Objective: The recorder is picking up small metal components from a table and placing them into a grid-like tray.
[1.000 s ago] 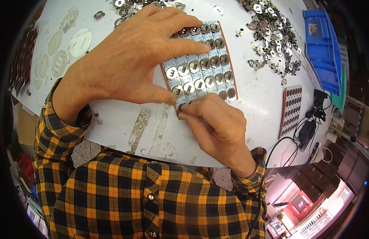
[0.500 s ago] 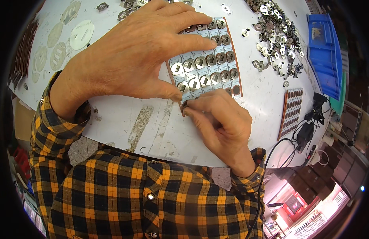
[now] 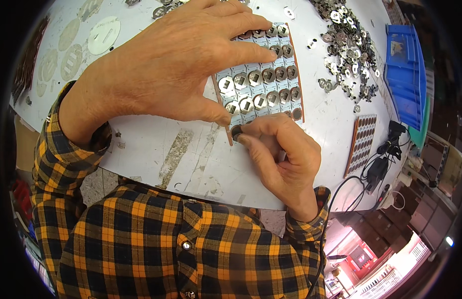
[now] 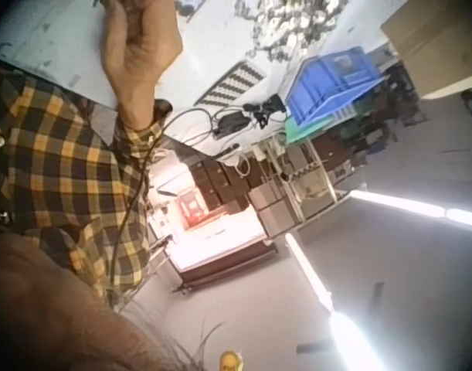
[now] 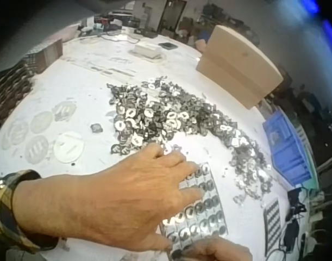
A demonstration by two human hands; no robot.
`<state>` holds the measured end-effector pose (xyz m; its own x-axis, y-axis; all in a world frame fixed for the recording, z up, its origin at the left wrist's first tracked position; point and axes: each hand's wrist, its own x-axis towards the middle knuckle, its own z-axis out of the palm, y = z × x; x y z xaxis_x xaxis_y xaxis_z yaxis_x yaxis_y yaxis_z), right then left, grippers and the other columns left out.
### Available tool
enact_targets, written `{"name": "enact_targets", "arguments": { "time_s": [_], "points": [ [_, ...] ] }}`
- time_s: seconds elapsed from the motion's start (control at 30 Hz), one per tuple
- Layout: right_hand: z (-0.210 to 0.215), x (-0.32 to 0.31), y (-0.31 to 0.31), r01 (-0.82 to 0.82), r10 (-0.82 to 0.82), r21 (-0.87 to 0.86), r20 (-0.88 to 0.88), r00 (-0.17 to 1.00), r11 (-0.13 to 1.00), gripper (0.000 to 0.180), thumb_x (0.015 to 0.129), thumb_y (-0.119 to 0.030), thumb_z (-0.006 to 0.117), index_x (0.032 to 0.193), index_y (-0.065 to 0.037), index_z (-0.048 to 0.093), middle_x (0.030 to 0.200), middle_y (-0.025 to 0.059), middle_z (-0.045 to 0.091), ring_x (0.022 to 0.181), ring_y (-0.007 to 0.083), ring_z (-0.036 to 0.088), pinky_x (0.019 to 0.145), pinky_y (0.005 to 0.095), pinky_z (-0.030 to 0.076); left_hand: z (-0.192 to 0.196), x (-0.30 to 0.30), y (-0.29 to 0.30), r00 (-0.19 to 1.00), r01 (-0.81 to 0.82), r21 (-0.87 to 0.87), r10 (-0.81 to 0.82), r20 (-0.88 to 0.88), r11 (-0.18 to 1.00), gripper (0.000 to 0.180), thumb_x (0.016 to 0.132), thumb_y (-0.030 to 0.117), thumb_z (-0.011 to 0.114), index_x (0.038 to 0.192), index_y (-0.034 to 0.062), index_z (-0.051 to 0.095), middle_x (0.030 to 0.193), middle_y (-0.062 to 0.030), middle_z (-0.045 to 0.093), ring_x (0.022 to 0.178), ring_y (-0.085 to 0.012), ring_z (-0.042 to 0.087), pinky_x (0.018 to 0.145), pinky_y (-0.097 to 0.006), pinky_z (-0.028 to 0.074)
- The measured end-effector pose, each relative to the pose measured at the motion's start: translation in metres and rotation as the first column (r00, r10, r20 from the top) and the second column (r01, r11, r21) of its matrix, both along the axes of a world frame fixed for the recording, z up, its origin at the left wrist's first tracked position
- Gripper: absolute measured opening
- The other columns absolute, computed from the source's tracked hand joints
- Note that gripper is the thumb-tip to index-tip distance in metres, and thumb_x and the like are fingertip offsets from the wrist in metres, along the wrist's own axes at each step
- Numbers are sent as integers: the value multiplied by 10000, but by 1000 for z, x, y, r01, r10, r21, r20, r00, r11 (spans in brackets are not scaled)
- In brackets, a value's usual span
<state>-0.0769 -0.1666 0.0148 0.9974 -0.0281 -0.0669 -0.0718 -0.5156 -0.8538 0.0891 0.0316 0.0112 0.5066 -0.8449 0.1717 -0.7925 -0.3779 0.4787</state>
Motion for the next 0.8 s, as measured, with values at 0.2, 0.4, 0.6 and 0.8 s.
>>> {"name": "enact_targets", "arguments": {
  "time_s": [0.2, 0.4, 0.6, 0.8],
  "points": [
    [-1, 7, 4, -95, 109, -96, 156, 982, 991, 164, 830, 106, 790, 968, 38, 734, 882, 71, 704, 606, 81, 539, 557, 240, 409, -4, 2, -1, 1000, -10, 11, 10, -8, 1000, 861, 596, 255, 966, 1396, 116, 678, 1518, -180, 573, 1412, -358, 524, 1169, -492, 407],
    [4, 12, 1, -168, 201, -193, 163, 966, 967, 189, 819, 125, 774, 981, 31, 748, 879, 92, 688, 682, 157, 629, 581, 279, 460, -2, -3, 2, 1000, -4, 21, 4, 4, 1000, 866, 593, 254, 966, 1397, 113, 676, 1521, -183, 570, 1415, -360, 522, 1172, -495, 406],
    [10, 14, -3, -186, 193, -106, 69, 979, 977, 180, 828, 118, 769, 994, 50, 765, 872, 105, 695, 742, 159, 623, 640, 273, 447, -3, -3, -7, 999, 47, -18, -46, 29, 999, 871, 591, 254, 965, 1399, 109, 674, 1524, -185, 568, 1418, -362, 521, 1175, -498, 405],
    [9, 12, 2, -181, 184, -78, 34, 982, 980, 216, 831, 118, 753, 1017, 13, 789, 841, 84, 686, 712, 137, 609, 614, 264, 431, -11, -5, 6, 994, 95, -94, -89, 66, 991, 876, 588, 253, 965, 1400, 106, 672, 1528, -188, 566, 1421, -364, 519, 1178, -500, 404]
  ]
}}
